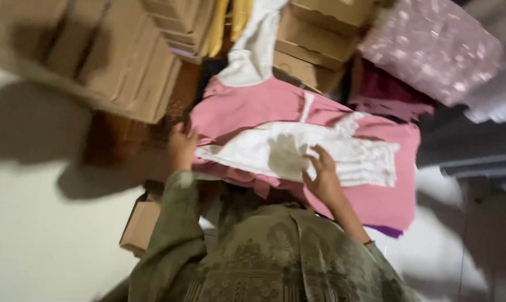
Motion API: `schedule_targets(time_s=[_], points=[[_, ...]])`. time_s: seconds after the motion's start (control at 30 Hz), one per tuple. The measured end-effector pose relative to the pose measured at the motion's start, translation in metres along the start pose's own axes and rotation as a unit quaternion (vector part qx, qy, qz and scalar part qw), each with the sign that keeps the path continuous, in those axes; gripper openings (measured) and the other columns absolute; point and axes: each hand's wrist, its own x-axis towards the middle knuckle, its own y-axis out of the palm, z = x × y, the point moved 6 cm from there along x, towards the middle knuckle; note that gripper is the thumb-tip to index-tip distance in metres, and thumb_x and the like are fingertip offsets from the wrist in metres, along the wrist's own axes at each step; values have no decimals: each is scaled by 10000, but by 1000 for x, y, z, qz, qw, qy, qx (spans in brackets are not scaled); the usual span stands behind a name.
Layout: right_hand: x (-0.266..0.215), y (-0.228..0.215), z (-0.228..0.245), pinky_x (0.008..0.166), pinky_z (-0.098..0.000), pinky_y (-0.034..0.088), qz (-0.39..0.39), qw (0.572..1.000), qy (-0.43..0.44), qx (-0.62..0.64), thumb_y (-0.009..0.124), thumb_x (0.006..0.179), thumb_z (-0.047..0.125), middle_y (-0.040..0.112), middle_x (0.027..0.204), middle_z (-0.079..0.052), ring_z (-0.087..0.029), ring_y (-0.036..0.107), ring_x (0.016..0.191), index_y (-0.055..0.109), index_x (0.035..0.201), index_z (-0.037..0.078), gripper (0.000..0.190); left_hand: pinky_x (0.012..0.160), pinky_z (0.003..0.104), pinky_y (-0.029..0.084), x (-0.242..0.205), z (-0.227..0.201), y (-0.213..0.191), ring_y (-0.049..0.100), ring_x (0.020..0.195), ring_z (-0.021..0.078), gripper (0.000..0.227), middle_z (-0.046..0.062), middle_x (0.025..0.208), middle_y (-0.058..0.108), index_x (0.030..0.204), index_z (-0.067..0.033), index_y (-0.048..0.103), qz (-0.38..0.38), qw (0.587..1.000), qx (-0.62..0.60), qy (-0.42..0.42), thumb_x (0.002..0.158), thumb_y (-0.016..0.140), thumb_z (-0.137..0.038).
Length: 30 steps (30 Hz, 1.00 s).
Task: Folding and organizing various pieces of clothing.
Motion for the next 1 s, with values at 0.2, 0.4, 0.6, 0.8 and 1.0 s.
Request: schedule_targets(time_s=[0.2,0.4,0.6,0.8,1.0], points=[[-8,45,30,1048,-513,470,120,991,-51,37,780,773,71,551,1373,-239,-444,505,1306,665,1131,34,378,784,486,548,21,8,39,707,944,409,469,221,1010,736,1138,-44,693,54,993,95,-38,858,800,-404],[-1,52,23,1015,-487,515,124,990,-14,58,768,826,82,589,1360,-184,-402,566,1272,690,1128,67,312,814,416,519,57,94,105,662,885,323,326,238,1060,716,1191,-32,704,118,965,-216,-87,1019,715,-309],[22,58,18,930,-414,567,148,983,70,85,732,863,70,623,1346,-160,-340,649,1181,711,1135,33,275,878,395,537,57,121,79,702,1019,272,368,165,1131,718,1193,-41,693,184,963,-196,-29,933,753,-295],[64,46,-40,931,-406,583,105,994,24,34,718,864,57,721,1176,-163,-334,697,1078,717,1084,31,222,846,487,529,49,-24,43,688,1002,375,406,187,1069,731,1236,-52,615,136,987,72,39,862,729,-158],[139,26,-119,907,-448,559,-16,999,37,-34,737,834,36,722,1108,-167,-381,686,1051,711,1086,55,254,921,508,492,19,-201,117,624,1095,442,424,250,1156,658,1246,3,567,220,900,-104,361,844,697,-34]])
